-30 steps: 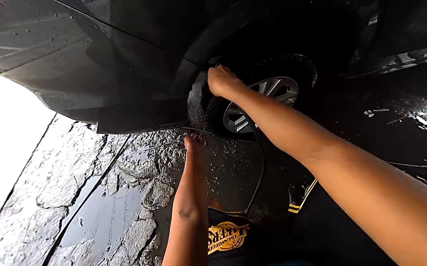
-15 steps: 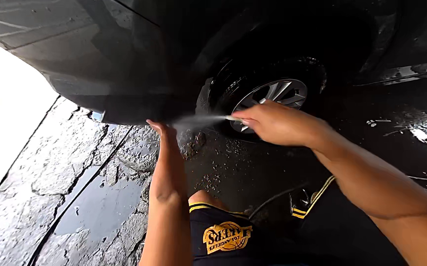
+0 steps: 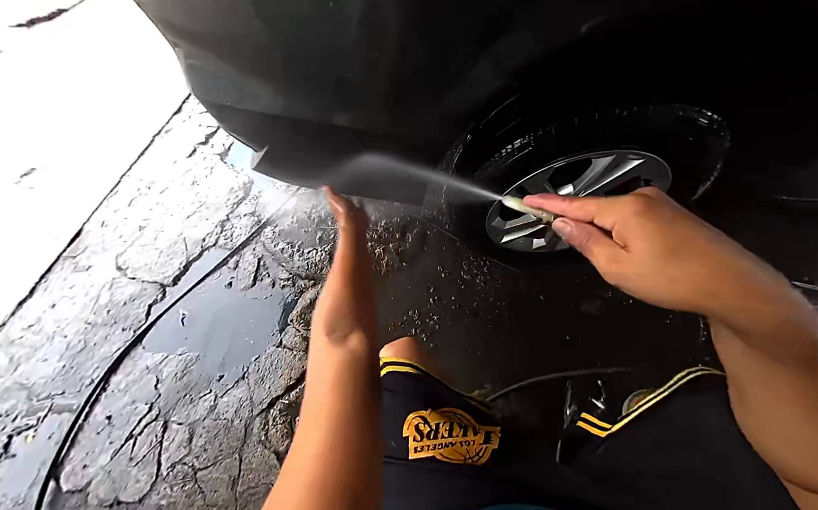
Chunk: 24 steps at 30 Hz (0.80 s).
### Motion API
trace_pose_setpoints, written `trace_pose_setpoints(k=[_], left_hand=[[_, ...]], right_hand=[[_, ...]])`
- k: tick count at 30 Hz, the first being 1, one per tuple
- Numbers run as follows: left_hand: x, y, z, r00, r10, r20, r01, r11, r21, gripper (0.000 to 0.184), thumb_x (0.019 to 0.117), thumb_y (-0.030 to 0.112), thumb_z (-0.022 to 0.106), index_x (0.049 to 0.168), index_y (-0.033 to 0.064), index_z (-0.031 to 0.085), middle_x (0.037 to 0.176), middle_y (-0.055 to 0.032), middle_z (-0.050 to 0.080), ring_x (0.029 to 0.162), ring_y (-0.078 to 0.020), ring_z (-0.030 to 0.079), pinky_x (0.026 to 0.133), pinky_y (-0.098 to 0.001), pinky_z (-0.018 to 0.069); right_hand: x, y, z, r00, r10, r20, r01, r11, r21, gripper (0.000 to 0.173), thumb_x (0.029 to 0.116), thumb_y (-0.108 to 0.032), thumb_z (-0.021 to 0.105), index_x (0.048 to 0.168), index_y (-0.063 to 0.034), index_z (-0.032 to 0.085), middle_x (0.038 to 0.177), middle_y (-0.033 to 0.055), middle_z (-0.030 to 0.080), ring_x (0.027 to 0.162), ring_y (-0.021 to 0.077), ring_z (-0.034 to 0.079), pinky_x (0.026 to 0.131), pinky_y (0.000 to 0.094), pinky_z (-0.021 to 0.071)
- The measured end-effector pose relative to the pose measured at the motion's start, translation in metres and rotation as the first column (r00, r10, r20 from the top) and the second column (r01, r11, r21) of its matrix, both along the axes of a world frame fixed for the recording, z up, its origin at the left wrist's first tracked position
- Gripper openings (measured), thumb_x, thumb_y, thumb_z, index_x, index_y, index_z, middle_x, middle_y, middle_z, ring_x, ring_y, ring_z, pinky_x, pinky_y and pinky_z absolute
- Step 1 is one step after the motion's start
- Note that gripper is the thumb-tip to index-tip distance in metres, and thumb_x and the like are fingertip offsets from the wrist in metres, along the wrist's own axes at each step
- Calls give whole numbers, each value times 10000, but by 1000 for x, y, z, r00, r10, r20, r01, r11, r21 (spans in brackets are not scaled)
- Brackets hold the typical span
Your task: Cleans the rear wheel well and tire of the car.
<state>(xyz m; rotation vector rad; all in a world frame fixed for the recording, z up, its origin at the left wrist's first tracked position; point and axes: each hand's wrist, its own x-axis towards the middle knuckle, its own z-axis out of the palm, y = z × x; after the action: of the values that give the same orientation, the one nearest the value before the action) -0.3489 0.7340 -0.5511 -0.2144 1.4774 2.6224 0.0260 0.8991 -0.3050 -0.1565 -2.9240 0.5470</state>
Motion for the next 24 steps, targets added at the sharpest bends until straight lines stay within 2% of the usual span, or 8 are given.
trace_pose_setpoints(k=[4, 7, 10, 12, 14, 17, 20, 24], left_hand=[[-70, -61, 37, 940, 250, -231, -279, 955, -102, 617, 1111, 513, 180, 1552, 154, 417, 1540, -67, 505, 1419, -193, 477, 1164, -486, 420], [-46, -44, 27, 985, 35, -171, -32, 999, 21, 648, 1095, 530, 74, 1543, 167, 369, 1491, -65, 514, 1339, -192, 514, 1086, -479, 466], [22, 18, -4, 965, -253, 66, 241, 959, 149, 594, 1089, 561, 178, 1414, 132, 430, 1198, -61, 618, 1010, -170, 627, 872, -399, 554], [66, 58, -27, 893, -426, 147, 413, 904, 112, 520, 1100, 501, 269, 1370, 101, 463, 1085, -66, 650, 885, -165, 654, 808, -358, 566], [111, 86, -38, 809, -578, 102, 585, 810, -48, 441, 1113, 374, 332, 1348, 51, 518, 1143, -89, 660, 940, -173, 660, 845, -355, 558], [187, 118, -3, 575, -810, -111, 752, 577, -317, 478, 1121, 311, 325, 1421, 7, 540, 1416, -138, 597, 1253, -201, 594, 1063, -405, 476], [261, 132, 59, 352, -857, -376, 748, 499, -438, 556, 1070, 331, 489, 1523, 10, 448, 1537, -150, 504, 1420, -215, 486, 1196, -426, 397], [279, 161, 77, 649, -514, -560, 385, 858, -341, 395, 995, 190, 643, 1329, -11, 578, 974, -89, 711, 820, -144, 676, 755, -344, 583]], right_hand=[[3, -31, -13, 987, 151, -58, -150, 989, 18, 415, 1075, -311, 464, 1475, -308, 574, 737, -73, 644, 593, 34, 569, 540, 261, 505], [10, -26, -10, 999, 23, 37, -28, 989, 144, 408, 1085, -292, 464, 1477, -314, 572, 717, 2, 657, 605, 161, 624, 550, 394, 530], [8, 4, -8, 977, -171, 124, 148, 973, 177, 383, 1087, -253, 483, 1448, -283, 605, 811, 104, 709, 697, 291, 682, 634, 544, 557], [-2, 36, -11, 961, -273, 49, 270, 961, 62, 368, 1093, -226, 466, 1425, -229, 625, 913, 161, 726, 772, 341, 693, 704, 611, 548], [-15, 72, -19, 924, -377, -61, 362, 916, -174, 366, 1097, -238, 461, 1420, -194, 628, 900, 132, 696, 695, 265, 640, 653, 518, 537], [-40, 104, -27, 823, -523, -220, 255, 687, -680, 383, 1104, -227, 454, 1463, -114, 527, 754, 20, 555, 438, 79, 422, 373, 249, 392], [-81, 123, -30, 660, -707, -255, 68, 393, -917, 378, 1120, -295, 395, 1451, -123, 459, 741, -3, 530, 449, 77, 429, 379, 224, 391], [-136, 133, -31, 503, -854, -131, -227, 16, -974, 343, 1131, -379, 341, 1189, -88, 514, 706, 16, 534, 452, 86, 463, 394, 222, 413]])
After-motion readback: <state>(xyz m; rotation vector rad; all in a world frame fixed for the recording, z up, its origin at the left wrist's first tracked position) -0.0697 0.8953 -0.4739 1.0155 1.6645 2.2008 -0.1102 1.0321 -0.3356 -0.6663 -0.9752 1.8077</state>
